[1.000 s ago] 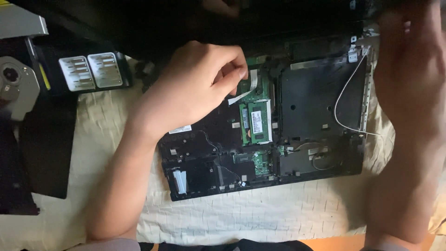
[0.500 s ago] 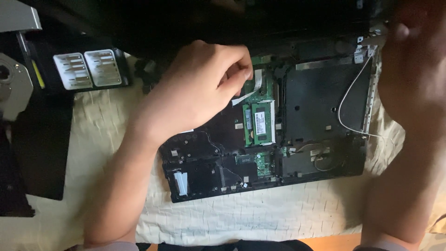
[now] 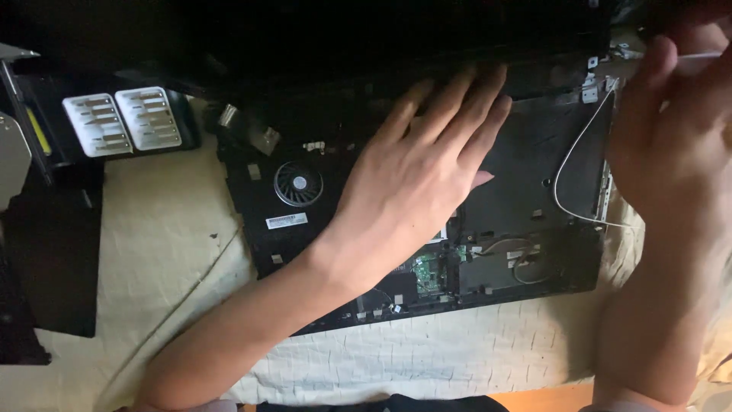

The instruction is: Disassembling a laptop by unscrewing internal components, removing the optical drive, and disconnecting internal cables.

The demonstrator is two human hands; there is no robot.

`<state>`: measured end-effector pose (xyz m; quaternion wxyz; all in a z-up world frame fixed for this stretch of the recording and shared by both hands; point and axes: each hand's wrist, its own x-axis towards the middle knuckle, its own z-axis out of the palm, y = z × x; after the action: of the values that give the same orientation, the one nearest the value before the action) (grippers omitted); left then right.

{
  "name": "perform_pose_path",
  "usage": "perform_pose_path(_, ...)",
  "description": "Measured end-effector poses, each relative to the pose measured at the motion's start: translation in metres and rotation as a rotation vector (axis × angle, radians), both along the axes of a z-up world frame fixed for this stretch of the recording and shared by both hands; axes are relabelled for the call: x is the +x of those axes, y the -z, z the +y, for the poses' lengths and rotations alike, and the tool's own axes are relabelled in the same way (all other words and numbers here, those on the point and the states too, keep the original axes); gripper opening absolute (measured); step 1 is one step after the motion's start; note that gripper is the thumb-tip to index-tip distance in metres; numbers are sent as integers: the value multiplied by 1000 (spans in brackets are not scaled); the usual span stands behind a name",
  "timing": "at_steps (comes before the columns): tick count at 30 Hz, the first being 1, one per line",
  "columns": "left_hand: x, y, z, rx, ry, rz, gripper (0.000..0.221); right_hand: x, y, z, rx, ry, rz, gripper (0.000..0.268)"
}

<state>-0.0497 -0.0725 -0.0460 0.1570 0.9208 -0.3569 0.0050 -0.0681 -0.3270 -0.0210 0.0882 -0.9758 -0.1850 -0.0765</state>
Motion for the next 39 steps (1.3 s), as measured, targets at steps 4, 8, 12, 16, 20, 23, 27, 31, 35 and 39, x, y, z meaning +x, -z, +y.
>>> perform_pose_path(4, -3, 5, -3, 39, -2, -8, 66, 2, -6, 5, 33, 20, 78, 14)
perform_pose_path(8, -4, 5, -3, 26, -13, -39, 59, 7, -6, 10, 145, 97, 118, 12)
perform_pose_path(12, -5, 8, -5, 18, -29, -54, 54, 10, -12, 19, 263, -1, 159, 14)
perform_pose_path(16, -5, 8, -5, 23, -26, -60, 55, -1, -3, -3, 32, 50, 94, 13)
perform_pose_path(20, -5, 11, -6, 31, -19, -53, 58, -2, 2, -16, 82, 68, 161, 12)
perform_pose_path(23, -4, 10, -6, 32, -6, -39, 59, -2, 0, -19, 57, 78, 181, 16)
perform_pose_path(27, -4, 8, -5, 26, 2, -38, 58, 4, 17, -35, 193, 62, 243, 12)
perform_pose_path(31, -4, 9, -5, 39, -10, -61, 59, 13, 0, -16, 240, -73, 237, 16)
perform_pose_path(35, -3, 7, -3, 34, 4, -64, 60, 13, -1, -22, 188, -72, 266, 30)
perform_pose_path(39, -3, 8, -3, 17, -3, -64, 56, 16, 19, -51, 210, -210, 237, 45)
